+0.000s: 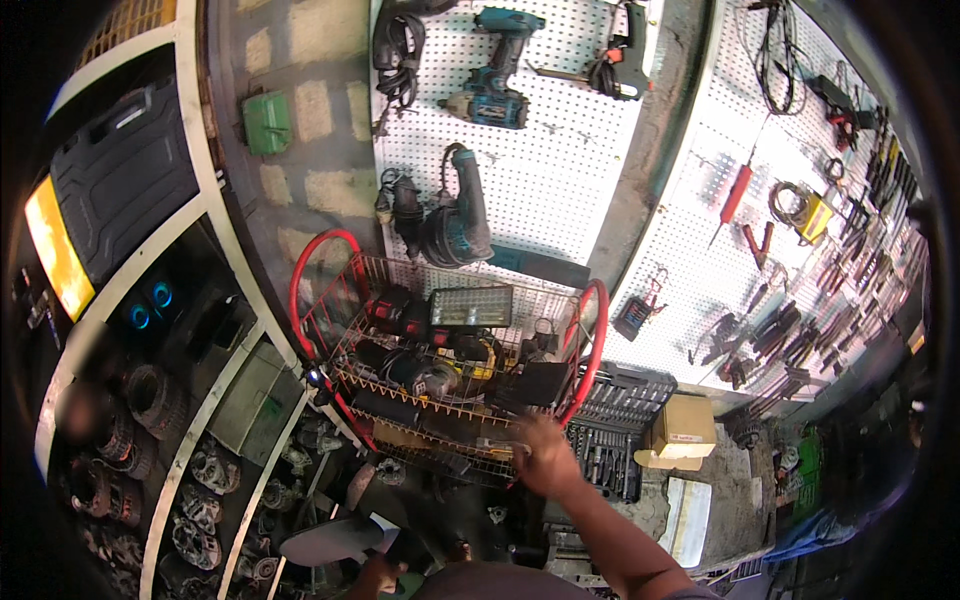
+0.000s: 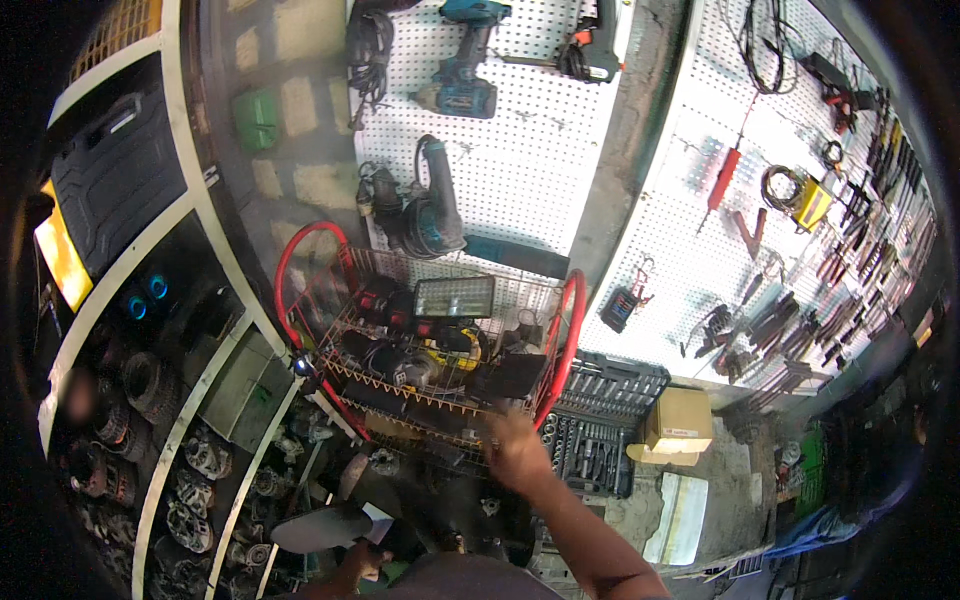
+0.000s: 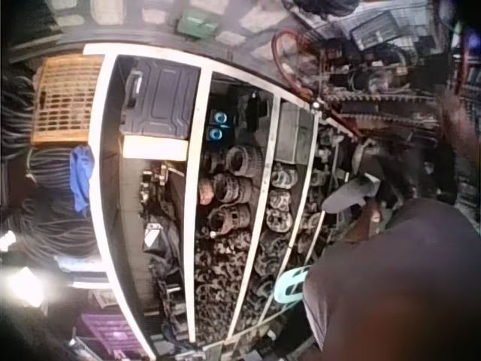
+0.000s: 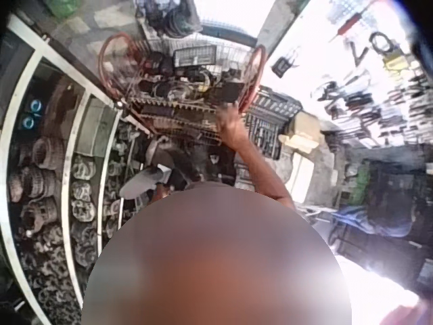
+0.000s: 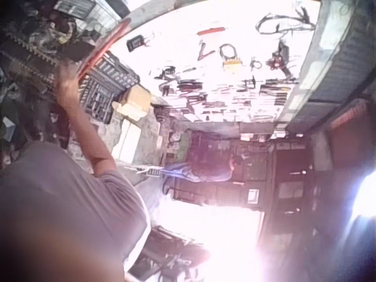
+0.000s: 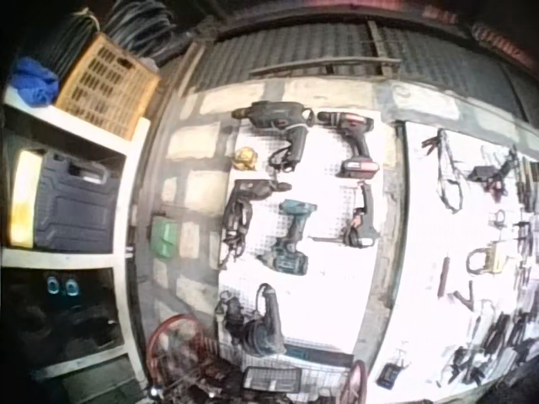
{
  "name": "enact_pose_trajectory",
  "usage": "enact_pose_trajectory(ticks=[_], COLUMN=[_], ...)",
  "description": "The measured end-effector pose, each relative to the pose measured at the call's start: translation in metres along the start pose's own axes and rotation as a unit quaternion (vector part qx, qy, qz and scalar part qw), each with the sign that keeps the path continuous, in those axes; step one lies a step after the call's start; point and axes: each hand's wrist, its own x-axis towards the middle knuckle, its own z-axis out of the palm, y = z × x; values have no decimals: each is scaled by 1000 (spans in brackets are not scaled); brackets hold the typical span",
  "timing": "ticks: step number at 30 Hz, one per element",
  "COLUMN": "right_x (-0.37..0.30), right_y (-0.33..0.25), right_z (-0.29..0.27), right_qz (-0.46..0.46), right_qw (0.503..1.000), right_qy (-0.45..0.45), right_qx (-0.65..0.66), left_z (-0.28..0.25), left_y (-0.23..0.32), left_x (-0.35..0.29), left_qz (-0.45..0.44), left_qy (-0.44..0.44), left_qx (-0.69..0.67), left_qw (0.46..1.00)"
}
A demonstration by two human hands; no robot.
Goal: The person assembles a mechanical component on a workbench, inserting small parts by hand and using a screwdriver. They then walk to a tool wall, select a socket wrench, and retrieve a power drill before returning to the workbench.
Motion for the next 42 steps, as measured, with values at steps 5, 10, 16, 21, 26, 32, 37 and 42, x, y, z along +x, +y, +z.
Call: enact_pose_trajectory(ticks=[5, 10, 16, 21, 26, 32, 37, 42], right_x=[-114, -170, -189, -248, -335, -376, -301, -178], right_y=[-15, -8, 6, 60, 128, 154, 106, 42], right_z=[16, 3, -4, -36, -47, -35, -33, -12], right_qz=[174, 182, 211, 358, 430, 460, 399, 269], right_qw=[950, 941, 960, 925, 890, 834, 875, 930], right_qy=[-229, -210, -116, -113, -155, -288, -272, -240], right_qx=[121, 193, 141, 62, 1, -104, 5, 67], left_z=[-6, 30, 100, 114, 111, 59, -57, -211], left_y=[86, 210, 305, 263, 169, 119, 172, 282], left_x=[5, -21, -86, -105, -118, -131, -84, -14], left_qz=[165, 378, 341, 366, 252, 212, 310, 326], left_qy=[122, -117, -260, -185, -71, 183, 360, 393], left_qx=[-119, -342, -283, -99, -57, -73, -129, -330], left_qw=[971, 852, 858, 907, 963, 957, 870, 794])
